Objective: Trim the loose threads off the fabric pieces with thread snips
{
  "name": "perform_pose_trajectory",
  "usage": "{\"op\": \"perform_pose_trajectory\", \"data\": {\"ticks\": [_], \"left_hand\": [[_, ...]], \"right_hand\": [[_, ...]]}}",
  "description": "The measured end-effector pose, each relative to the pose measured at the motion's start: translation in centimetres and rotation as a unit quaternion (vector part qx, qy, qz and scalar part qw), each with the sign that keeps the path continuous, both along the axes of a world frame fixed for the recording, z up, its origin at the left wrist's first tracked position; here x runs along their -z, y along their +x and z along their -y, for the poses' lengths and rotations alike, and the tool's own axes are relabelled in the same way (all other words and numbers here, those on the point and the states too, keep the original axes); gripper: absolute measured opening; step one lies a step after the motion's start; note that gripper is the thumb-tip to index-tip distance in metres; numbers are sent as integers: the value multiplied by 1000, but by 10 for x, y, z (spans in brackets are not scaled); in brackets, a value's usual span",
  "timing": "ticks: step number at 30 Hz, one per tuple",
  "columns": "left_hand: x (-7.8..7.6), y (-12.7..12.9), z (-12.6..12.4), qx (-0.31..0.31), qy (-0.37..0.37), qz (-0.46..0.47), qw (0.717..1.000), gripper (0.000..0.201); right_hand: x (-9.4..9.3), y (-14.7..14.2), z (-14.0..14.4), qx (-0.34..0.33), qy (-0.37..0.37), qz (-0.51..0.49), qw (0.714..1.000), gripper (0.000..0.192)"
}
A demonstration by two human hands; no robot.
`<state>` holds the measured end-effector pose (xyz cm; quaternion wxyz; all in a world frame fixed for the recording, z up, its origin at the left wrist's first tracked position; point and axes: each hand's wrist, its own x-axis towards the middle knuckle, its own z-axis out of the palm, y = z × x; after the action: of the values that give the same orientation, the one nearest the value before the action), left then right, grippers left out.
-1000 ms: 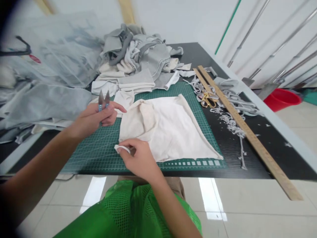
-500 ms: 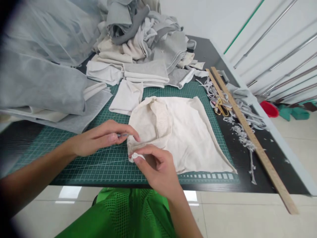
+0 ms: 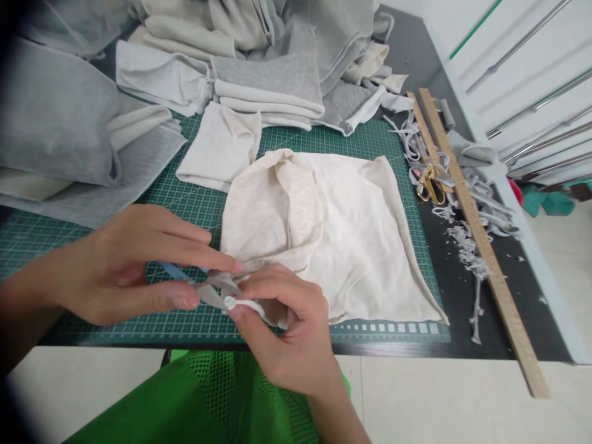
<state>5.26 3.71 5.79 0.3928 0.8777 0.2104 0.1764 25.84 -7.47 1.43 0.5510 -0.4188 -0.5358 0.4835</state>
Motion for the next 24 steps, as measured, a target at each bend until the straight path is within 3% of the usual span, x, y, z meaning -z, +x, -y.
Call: {"op": "perform_pose_trajectory", "data": {"ticks": [7, 24], "left_hand": [[2, -1, 3, 19, 142, 53, 988, 28], [0, -6, 12, 0, 247, -4, 969, 27]], "right_hand": [[-2, 1, -3, 24, 63, 11, 998, 27], [-2, -3, -3, 71, 95, 24, 993, 32]]}}
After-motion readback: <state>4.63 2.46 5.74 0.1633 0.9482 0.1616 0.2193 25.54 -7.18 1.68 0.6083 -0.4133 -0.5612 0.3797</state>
